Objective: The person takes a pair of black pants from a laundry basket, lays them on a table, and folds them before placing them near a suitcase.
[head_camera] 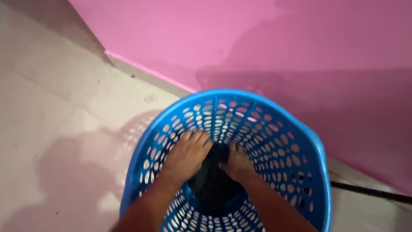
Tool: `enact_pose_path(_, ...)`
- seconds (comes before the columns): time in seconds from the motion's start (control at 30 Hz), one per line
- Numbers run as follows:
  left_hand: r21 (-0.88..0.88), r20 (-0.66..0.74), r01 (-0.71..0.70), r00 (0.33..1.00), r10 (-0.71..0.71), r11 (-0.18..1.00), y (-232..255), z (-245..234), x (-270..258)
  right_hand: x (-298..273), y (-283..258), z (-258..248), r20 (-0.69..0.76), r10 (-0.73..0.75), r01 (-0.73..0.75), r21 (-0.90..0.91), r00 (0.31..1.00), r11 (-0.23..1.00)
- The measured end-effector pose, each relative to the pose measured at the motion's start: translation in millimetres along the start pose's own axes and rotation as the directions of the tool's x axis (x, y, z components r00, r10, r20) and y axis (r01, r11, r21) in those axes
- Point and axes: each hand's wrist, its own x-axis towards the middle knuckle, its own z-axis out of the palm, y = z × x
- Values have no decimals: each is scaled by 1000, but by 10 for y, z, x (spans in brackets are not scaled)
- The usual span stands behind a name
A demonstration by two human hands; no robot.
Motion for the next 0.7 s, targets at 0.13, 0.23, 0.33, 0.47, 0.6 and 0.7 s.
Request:
enact_pose_path(0.13,236,-425,15,901,90,972,-133,-421,109,44,11,231,39,-30,30,-12,999,999)
enact_pose_path(0.23,184,-457,249,878,-142,951,-247,-650,291,23,-48,209,119,25,-18,-55,993,998)
enact_pose_path(0.33,80,-241,395,898,-367,915,-326,-649,357,-47,-59,199,157,50,-38,-74,986,997)
enact_pose_path(0.47,134,-301,514,836,-459,847,-305,-486,445,-66,-12,185,209,111,-92,-99,972,991)
enact_pose_path(0.6,173,-327,537,822,-466,826,-263,-444,467,119,100,233,180,87,-62,-139,980,988)
enact_pose_path(0.7,161,-335,542,816,-471,825,-258,-450,449,305,209,427,147,78,-45,-216,986,975)
